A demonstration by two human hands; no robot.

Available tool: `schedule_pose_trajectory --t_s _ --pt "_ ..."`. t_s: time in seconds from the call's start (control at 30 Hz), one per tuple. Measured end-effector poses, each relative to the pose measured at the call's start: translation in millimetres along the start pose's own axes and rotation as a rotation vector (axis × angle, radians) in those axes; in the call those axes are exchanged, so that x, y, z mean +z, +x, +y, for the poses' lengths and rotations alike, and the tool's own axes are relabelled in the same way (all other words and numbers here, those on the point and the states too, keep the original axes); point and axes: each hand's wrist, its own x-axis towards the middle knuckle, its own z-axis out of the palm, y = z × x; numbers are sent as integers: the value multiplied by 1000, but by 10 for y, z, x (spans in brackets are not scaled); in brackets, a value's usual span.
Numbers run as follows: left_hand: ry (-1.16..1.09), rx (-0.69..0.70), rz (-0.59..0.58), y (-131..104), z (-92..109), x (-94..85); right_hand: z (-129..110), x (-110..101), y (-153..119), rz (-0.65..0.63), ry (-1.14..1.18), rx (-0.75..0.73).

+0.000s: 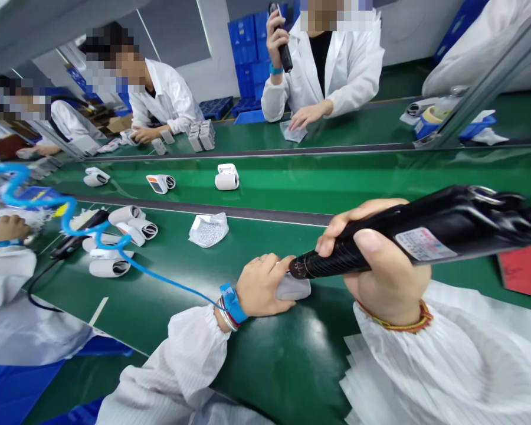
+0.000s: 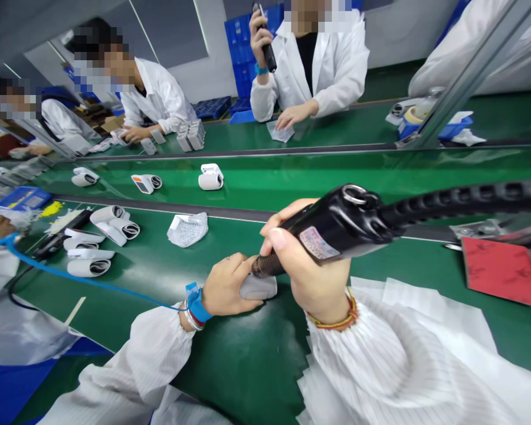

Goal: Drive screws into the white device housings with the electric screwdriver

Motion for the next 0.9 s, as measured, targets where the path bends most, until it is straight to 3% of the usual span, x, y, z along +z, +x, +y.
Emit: schedule_pose_trajectory --t_s 0.2,0.3,0.37,0.47,0.63,0.7,0.8,0.9 --pt "-85 -86 69 18 -223 130 -203 -111 155 86 -46 -37" --pt "-114 -260 70 88 -376 145 -78 -184 221 80 -172 -121" --pt "-228 -371 78 188 -463 151 90 -224 252 66 -294 -60" --pt "-466 -442 201 463 -574 207 312 -269 287 76 -415 83" --pt "-1171 -635 382 1181 -727 450 390 -316 315 134 -387 97" --pt "-1350 -652 478 1422 -759 560 377 -322 318 127 -379 87" --pt "-1348 -627 548 1560 -782 684 369 -323 320 103 -359 56" --pt "-1169 -544 488 1404 -829 697 376 -331 318 101 -365 65"
